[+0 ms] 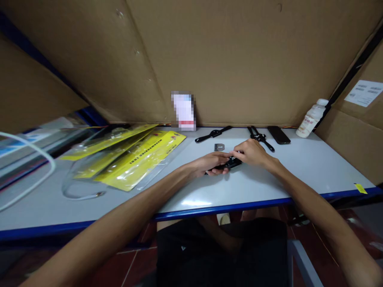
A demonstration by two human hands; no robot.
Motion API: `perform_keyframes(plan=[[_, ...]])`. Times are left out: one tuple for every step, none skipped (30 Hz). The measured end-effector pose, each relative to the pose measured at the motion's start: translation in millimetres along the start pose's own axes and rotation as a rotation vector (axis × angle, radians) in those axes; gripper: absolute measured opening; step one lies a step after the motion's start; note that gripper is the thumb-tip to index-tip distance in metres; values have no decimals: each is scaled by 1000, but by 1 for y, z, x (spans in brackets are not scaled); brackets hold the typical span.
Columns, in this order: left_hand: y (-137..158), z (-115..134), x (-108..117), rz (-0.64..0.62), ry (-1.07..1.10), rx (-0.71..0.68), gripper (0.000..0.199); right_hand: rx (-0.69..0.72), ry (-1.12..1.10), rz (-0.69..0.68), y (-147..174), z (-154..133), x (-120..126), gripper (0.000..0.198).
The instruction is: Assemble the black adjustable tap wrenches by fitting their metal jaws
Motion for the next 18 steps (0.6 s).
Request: perform_keyframes(plan=[[0,0,0,-2,-2,3,20,4,-5,-5,0,0,0,40],[0,0,0,-3,-3,6,20,10,-14,-13,1,0,0,40],[0,0,0,-4,-4,8,20,17,-24,-21,1,0,0,40],[0,0,1,-3,-5,9,19,24,-35,-31,1,0,0,41],[0,0,1,-3,-5,10,19,29,-49,-39,1,0,0,41],[0,-1,1,-3,-5,10,19,32,-72,-46,1,0,0,41],[0,-1,2,-4,-5,10,19,32,-102,-48,1,0,0,41],[-1,-2,2,-5,-5,10,18,30,-139,-48,1,0,0,42],[-1,-2,2,-6,-5,11,17,28,-180,-46,1,-1,1,42],[-1,-3,2,-7,-6,11,17,26,-219,-43,1,-1,2,43],[-2,-3,3,-9,-8,11,17,22,-252,-38,0,-1,2,43],[-2,-3,3,-10,-9,12,18,14,-271,-30,0,0,3,42],[-2,-3,3,-12,-11,13,20,2,-278,-20,0,1,4,39],[-1,-2,2,-13,-12,14,23,-13,-270,-11,0,3,4,36],[-1,-2,2,-15,-14,16,26,-27,-245,-4,0,5,4,32],[-1,-1,2,-16,-15,19,29,-36,-211,-7,1,7,4,27],[0,-1,1,-17,-15,21,32,-38,-176,-15,1,10,4,24],[0,0,1,-18,-15,23,35,-33,-147,-29,1,11,3,21]])
Point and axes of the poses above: each hand's wrist, its own y-axis away from the middle knuckle, its own x-axis out of the back of the hand, z = x × y, the point moved 3 cm from there along -y, towards the middle knuckle, and after that the axes turned 5 degrees about y, right-handed, at the moved point
